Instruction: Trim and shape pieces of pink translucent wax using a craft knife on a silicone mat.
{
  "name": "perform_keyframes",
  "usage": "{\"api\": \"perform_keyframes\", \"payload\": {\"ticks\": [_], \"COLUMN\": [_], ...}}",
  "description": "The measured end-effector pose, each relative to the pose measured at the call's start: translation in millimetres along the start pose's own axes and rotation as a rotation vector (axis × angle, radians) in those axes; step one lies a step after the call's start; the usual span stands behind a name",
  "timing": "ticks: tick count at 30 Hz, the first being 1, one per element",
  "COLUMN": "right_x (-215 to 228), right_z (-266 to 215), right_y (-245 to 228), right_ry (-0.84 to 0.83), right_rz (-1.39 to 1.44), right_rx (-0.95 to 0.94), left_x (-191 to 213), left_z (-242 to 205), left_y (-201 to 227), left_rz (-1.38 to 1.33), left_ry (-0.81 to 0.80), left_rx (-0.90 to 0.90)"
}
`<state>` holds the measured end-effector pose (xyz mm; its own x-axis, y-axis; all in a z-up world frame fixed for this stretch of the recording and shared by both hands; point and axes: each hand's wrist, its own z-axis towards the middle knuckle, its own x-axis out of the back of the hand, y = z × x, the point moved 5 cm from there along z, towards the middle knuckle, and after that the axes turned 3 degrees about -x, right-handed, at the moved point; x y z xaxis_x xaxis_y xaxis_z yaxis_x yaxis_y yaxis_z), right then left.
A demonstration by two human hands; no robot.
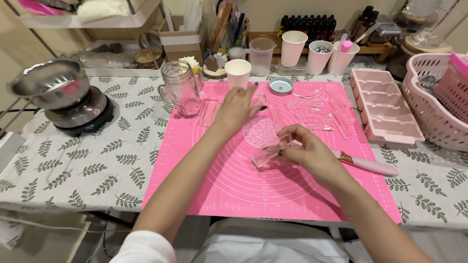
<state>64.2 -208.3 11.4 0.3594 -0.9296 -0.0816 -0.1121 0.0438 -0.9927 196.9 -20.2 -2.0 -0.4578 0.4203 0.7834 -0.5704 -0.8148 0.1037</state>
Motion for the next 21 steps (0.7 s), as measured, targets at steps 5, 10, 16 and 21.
{"api": "perform_keyframes", "payload": {"ticks": [5,10,16,21], "right_x": [1.8,-18.8,-7.8,3.8], "right_z": [-13.8,-24.7,-17.5,-24.7], "right_y": [31.1,32.2,54.2,41.5], "right_ry": [0.111,0.217,0.197,0.191], "right_rz": [0.089,0.281,0.380,-0.097], "right_rx": [-0.046,-0.180,-0.107,-0.081], "left_x": [33.0,107.0,88.9,96.5], "left_z": [-30.4,-63.5,-108.1,-99.9], "left_y": [16.3,73.4,92.5,91.2], "left_rz": [-0.171,-0.637,-0.839,-0.672], "left_ry": [0.031,-0.128,-0.333,-0.289], "left_rx": [0.022,0.184,0.292,0.201]}}
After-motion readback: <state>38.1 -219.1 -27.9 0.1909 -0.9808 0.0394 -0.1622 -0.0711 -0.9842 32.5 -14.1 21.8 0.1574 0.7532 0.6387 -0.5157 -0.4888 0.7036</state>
